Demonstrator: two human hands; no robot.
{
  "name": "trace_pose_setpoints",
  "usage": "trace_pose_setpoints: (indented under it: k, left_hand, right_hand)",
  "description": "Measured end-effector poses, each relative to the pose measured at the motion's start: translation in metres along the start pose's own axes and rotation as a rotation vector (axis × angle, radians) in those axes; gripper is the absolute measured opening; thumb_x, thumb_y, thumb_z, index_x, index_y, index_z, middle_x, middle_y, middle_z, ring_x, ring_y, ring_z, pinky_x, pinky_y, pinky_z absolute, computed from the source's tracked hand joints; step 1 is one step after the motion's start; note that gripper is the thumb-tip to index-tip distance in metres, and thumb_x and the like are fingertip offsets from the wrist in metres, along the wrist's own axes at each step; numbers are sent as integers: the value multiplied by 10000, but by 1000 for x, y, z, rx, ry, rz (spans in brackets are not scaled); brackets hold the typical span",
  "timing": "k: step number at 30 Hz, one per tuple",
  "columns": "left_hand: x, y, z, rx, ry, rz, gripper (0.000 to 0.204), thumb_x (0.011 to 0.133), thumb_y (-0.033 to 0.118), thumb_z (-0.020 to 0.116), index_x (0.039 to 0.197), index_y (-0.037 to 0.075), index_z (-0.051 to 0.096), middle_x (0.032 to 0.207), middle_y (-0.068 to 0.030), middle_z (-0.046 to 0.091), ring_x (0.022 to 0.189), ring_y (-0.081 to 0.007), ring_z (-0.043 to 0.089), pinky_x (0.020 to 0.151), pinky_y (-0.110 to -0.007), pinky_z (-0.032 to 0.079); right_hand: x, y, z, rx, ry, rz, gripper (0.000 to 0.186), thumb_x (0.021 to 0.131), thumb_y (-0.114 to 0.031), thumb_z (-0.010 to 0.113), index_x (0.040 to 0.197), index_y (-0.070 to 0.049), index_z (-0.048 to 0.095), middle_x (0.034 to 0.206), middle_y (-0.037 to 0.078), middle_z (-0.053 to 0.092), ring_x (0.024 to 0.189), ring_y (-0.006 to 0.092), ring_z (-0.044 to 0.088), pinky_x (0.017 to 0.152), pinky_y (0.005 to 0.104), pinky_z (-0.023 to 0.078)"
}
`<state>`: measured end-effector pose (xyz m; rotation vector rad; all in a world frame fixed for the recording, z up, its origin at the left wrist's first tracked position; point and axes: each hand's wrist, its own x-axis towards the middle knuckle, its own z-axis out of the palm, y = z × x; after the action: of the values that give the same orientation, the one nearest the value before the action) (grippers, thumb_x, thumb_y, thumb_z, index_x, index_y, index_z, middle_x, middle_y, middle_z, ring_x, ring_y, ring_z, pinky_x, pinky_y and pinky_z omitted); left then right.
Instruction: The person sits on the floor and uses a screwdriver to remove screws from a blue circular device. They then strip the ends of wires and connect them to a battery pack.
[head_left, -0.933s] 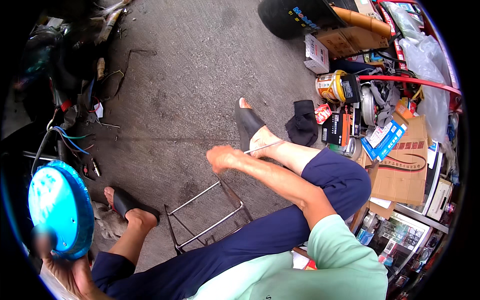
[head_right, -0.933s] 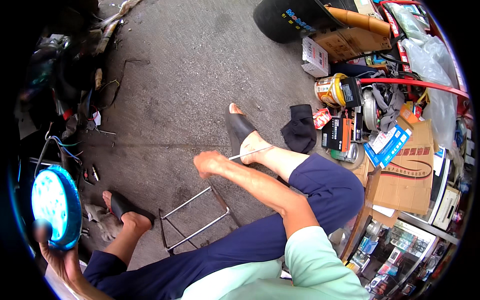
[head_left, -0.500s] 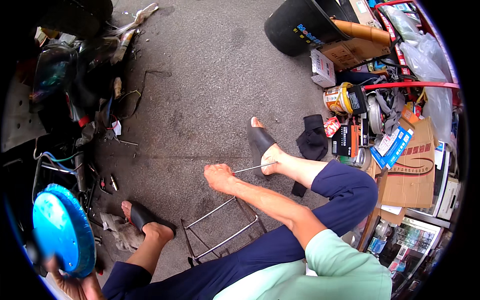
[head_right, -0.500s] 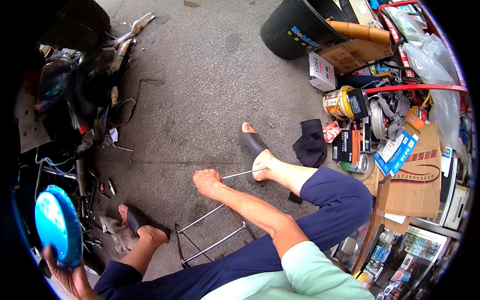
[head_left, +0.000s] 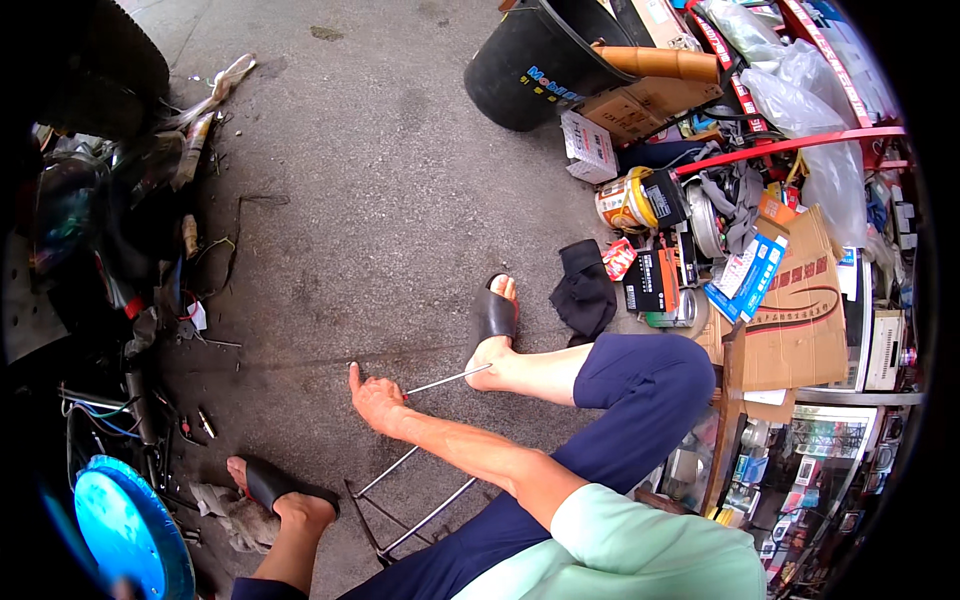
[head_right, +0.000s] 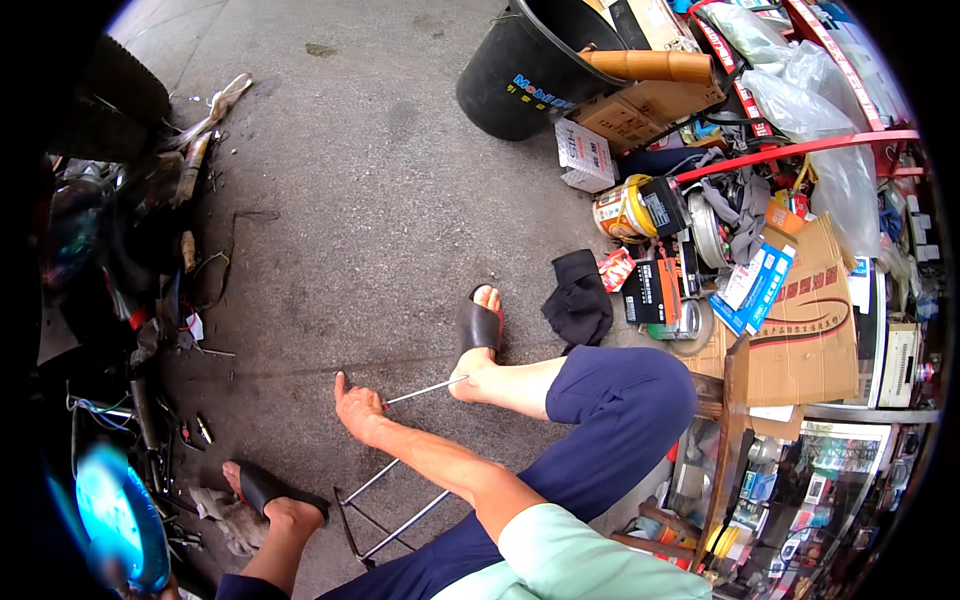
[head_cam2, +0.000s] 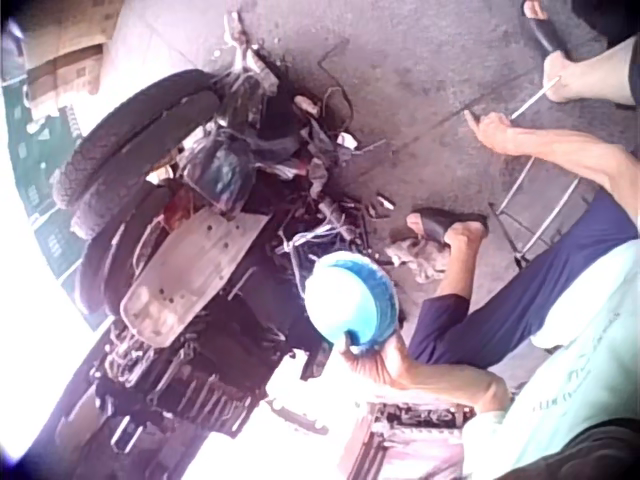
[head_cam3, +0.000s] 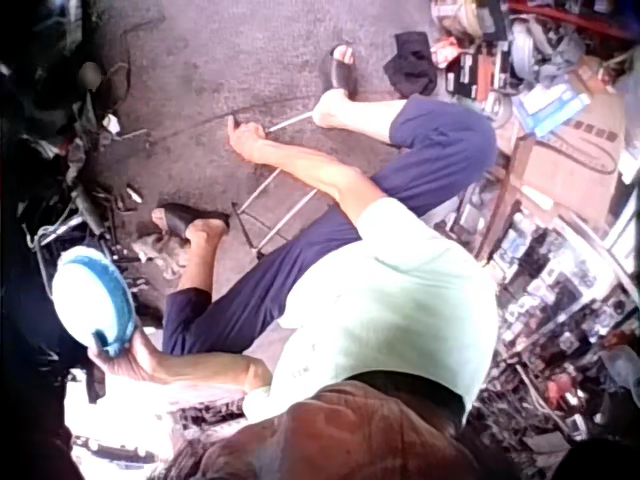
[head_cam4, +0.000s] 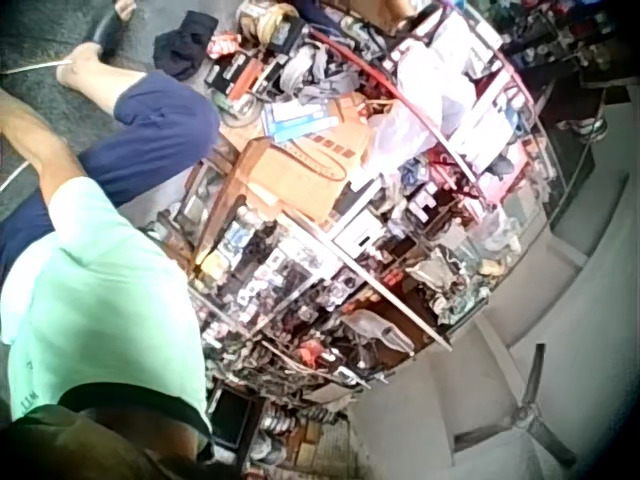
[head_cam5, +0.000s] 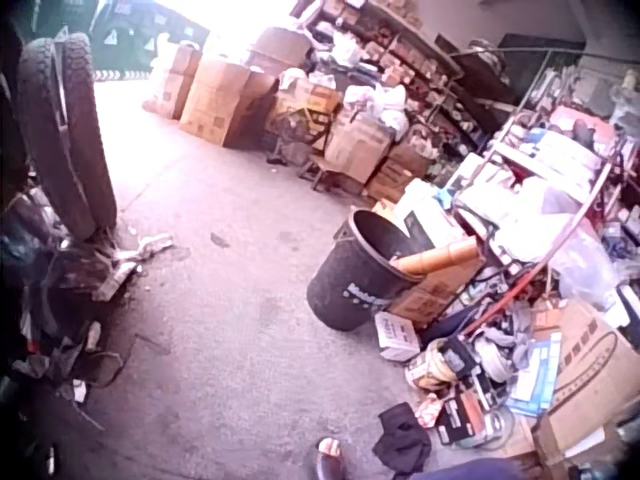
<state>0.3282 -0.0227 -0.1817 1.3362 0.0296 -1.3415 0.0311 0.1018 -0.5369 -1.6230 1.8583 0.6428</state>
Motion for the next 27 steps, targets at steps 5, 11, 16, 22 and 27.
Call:
trace_pose_setpoints:
  k: [5, 11, 16, 22, 27]
  left_hand:
    - [-2, 1, 5, -12, 3, -17, 283, 697, 32, 673, 961, -38, 602, 1292, -214, 457, 1194, -382, 406, 988, -614, 307]
    - [-1, -6, 10, 26, -5, -46, 339, 703, 60, 683, 1004, -55, 578, 1300, -217, 449, 1207, -378, 397, 1003, -596, 296]
    - [1, -9, 11, 7, -7, -3, 358, 709, 67, 682, 1028, -53, 572, 1296, -214, 454, 1204, -378, 403, 999, -585, 313]
    - [-3, -8, 8, -20, -37, -56, 507, 716, 60, 675, 1183, -35, 502, 1302, -208, 448, 1197, -373, 415, 991, -579, 333]
    - [-10, -17, 25, 14, -57, -56, 593, 704, 38, 669, 1252, -24, 449, 1316, -206, 433, 1206, -363, 408, 1009, -560, 326]
  right_hand:
    - [-15, 3, -10, 53, -16, 32, 833, 732, -141, 638, 1404, 72, 195, 856, 165, 640, 734, 249, 644, 584, 418, 531]
    - [-18, 10, -22, 100, -7, 48, 815, 741, -117, 622, 1395, 98, 185, 819, 170, 647, 714, 251, 653, 615, 389, 534]
    - [-19, 17, -24, 134, -66, 26, 760, 789, -107, 582, 1403, 80, 176, 910, 188, 661, 798, 281, 662, 682, 416, 541]
    - [-21, 21, -30, 175, -106, 9, 755, 795, -95, 580, 1402, 83, 168, 951, 200, 662, 854, 290, 666, 715, 416, 543]
    - [-30, 33, -31, 165, -53, -15, 759, 751, -74, 574, 1370, 137, 188, 850, 195, 668, 769, 282, 671, 680, 399, 539]
